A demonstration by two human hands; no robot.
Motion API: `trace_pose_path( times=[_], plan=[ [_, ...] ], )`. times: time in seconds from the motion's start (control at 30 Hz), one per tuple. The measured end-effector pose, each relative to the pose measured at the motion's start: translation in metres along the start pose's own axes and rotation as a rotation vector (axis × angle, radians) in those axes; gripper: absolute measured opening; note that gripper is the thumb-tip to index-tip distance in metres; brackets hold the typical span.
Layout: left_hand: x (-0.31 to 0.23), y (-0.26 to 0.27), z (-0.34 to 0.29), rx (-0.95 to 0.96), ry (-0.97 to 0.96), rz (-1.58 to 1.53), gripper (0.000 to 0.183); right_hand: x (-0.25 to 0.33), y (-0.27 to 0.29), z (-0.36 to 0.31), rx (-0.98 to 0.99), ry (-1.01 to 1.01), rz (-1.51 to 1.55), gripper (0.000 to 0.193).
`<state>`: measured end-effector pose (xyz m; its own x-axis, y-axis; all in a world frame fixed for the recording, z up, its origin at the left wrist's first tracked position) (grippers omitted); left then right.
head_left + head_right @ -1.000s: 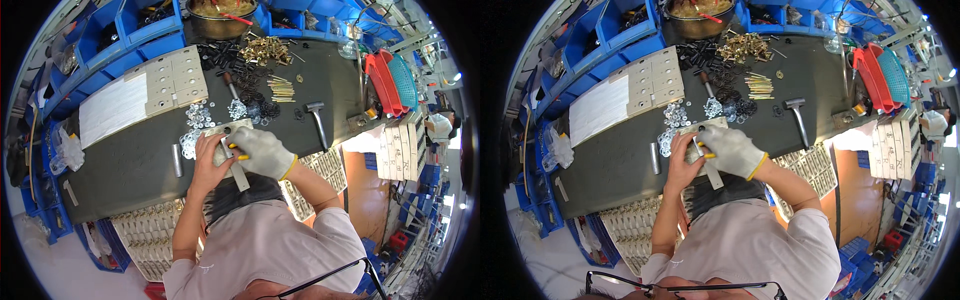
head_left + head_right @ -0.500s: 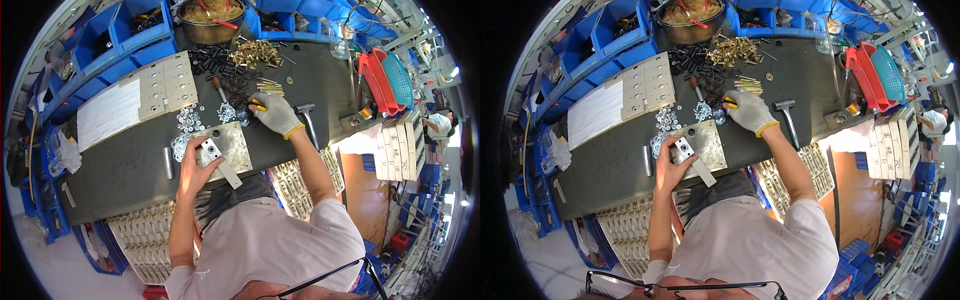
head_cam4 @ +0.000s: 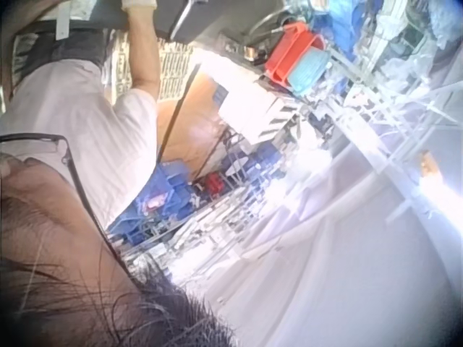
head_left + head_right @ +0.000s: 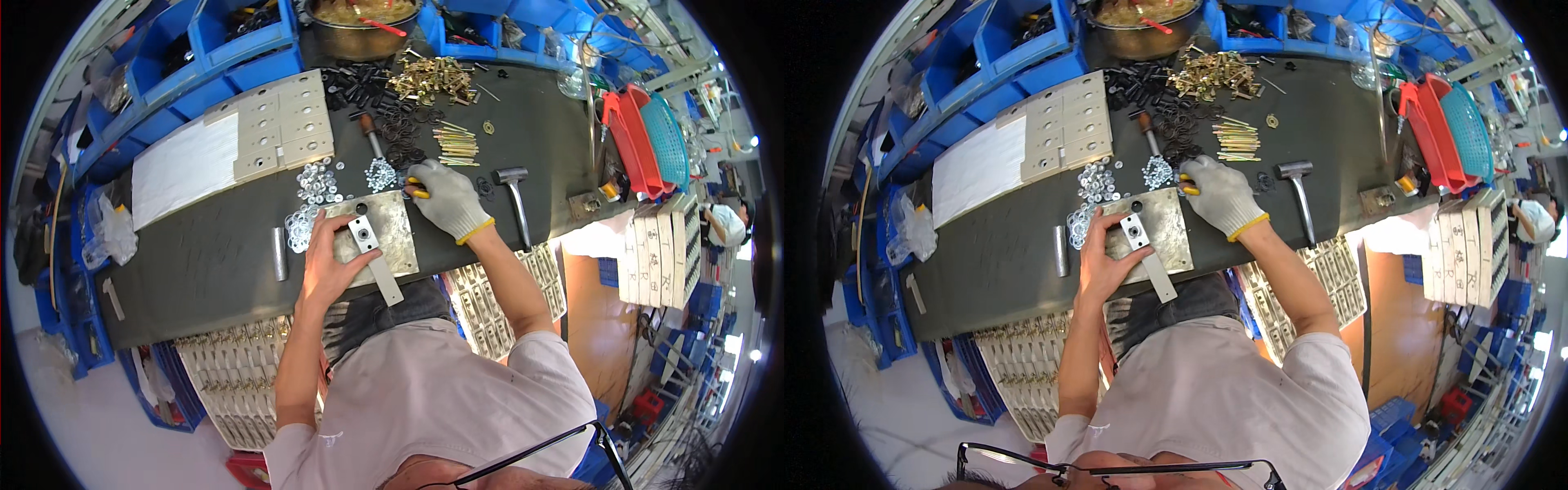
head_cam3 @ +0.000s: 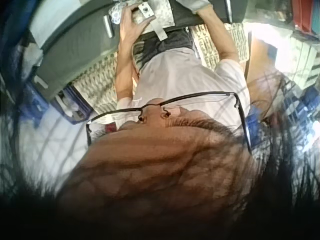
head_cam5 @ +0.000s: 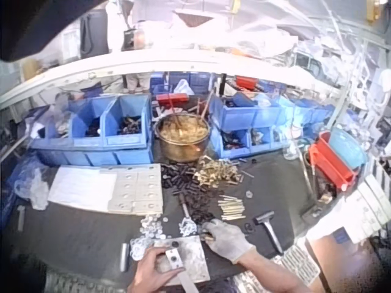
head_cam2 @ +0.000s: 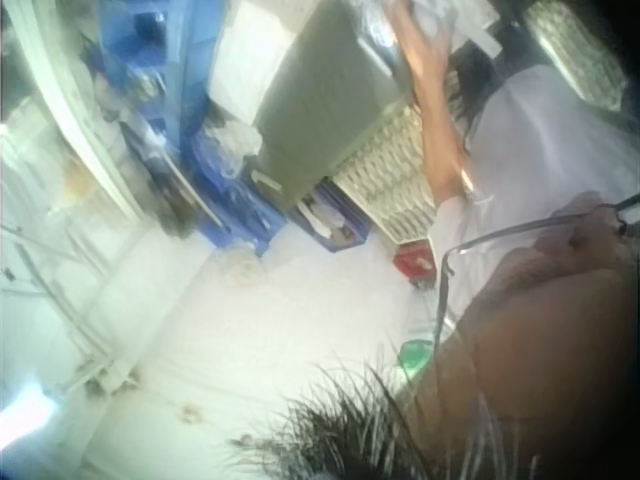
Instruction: Assemble small metal latch components using a hammer and pliers on a workbench.
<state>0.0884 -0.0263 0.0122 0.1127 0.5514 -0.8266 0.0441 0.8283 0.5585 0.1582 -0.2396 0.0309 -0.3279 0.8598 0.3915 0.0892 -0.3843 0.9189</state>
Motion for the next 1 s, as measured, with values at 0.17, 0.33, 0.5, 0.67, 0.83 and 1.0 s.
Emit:
trace_pose_path(
  times=[0.17,0.33,0.5,0.67,0.83,1.0],
  plan=[
    [0.005,-0.005,0.001,0.034,-0.014,-0.034,0.073,0.038,0.014,-0.014,0.05,-0.055,0.673,0.019],
    [-0.012,0.008,0.0,0.072,0.038,-0.227,0.072,0.072,-0.001,-0.006,0.11,0.068,0.73,0.02],
    [-0.028,0.019,-0.003,-0.054,-0.159,-0.122,0.038,0.078,-0.004,-0.003,0.148,0.078,0.677,0.021],
    [-0.035,0.023,-0.004,-0.09,-0.158,-0.134,0.031,0.061,-0.005,0.011,0.091,0.052,0.737,0.025],
    [-0.038,0.018,-0.012,-0.145,-0.094,-0.165,0.029,0.059,-0.019,0.082,-0.026,0.191,0.244,0.031],
    [-0.032,0.018,-0.011,-0.162,-0.1,-0.188,0.031,0.058,-0.055,0.118,0.14,0.146,0.035,0.026]
  ],
)
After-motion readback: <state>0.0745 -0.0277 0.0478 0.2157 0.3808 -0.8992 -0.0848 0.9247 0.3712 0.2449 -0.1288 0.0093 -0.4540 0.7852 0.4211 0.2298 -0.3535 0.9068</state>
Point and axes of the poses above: each hand's wrist, its own z-axis towards the middle knuckle, its own y-axis out of the back of the hand, x = y × z, the point moved 10 cm from there along z, towards the middle knuckle, and after that the axes turned 4 degrees about y, right-handed, at the moved point
